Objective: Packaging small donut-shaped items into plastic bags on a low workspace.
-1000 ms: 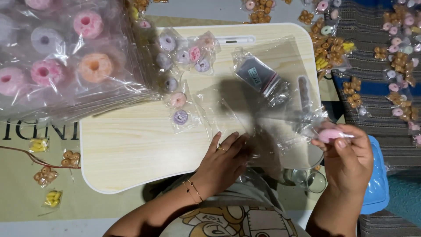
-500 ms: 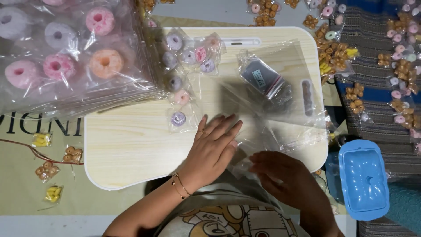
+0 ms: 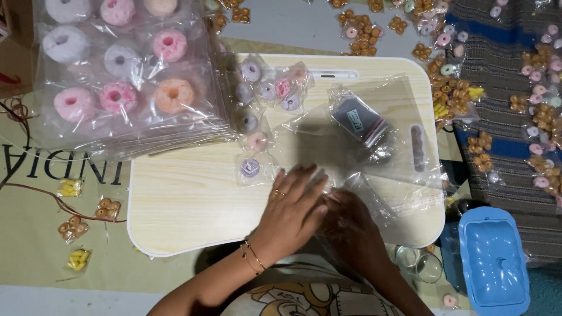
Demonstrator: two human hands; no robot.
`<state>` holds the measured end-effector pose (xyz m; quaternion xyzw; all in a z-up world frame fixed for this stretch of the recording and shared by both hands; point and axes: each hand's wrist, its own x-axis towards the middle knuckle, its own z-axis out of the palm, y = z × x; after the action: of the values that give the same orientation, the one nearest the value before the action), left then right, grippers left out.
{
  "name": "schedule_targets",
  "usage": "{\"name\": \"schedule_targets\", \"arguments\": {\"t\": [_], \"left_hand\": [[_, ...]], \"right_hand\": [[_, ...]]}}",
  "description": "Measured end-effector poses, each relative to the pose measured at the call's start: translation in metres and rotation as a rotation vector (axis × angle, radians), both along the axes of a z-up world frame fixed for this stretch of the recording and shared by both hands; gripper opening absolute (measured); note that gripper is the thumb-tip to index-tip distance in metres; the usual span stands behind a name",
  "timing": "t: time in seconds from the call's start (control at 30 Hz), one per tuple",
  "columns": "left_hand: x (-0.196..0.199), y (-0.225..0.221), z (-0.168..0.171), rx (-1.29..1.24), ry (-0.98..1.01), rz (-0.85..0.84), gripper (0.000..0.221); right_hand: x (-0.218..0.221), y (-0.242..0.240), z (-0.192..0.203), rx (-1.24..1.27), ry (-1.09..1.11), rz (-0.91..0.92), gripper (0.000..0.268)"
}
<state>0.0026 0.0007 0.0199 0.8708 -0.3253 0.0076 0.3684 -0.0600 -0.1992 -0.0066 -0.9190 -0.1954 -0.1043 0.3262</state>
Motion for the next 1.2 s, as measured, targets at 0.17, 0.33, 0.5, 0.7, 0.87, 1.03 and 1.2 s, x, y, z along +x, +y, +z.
{"name": "schedule_targets", "arguments": {"t": [0.17,0.33,0.5,0.7,0.87,1.03,1.2], "left_hand": [[0.008,0.021,-0.013,0.083,-0.064,0.168,0.049],[0.027,0.045,-0.008,0.047,-0.098,0.305,0.037],[0.064,0.062,-0.005,0.061,-0.193,0.358,0.039],[0.077,0.053,-0.023,-0.06,-0.013,0.363,0.044],[0.077,0.055,-0.011,-0.148,-0.015,0.38,0.043],[0.061,0.043,-0.01,0.049,-0.171,0.385,0.047],[0.015,0.023,0.001,0.196,-0.22,0.146,0.053]], "right_hand": [[-0.007,0.01,0.001,0.211,0.166,-0.122,0.063],[-0.005,0.002,-0.017,-0.018,0.068,-0.141,0.044],[-0.004,0.003,-0.013,-0.237,0.249,-0.187,0.053],[-0.002,-0.008,-0.013,-0.122,0.205,-0.019,0.07],[-0.005,-0.016,-0.012,-0.235,0.2,-0.011,0.073],[-0.006,-0.024,-0.007,-0.17,0.029,0.05,0.07],[-0.026,-0.036,-0.013,-0.282,0.099,-0.082,0.064]]}}
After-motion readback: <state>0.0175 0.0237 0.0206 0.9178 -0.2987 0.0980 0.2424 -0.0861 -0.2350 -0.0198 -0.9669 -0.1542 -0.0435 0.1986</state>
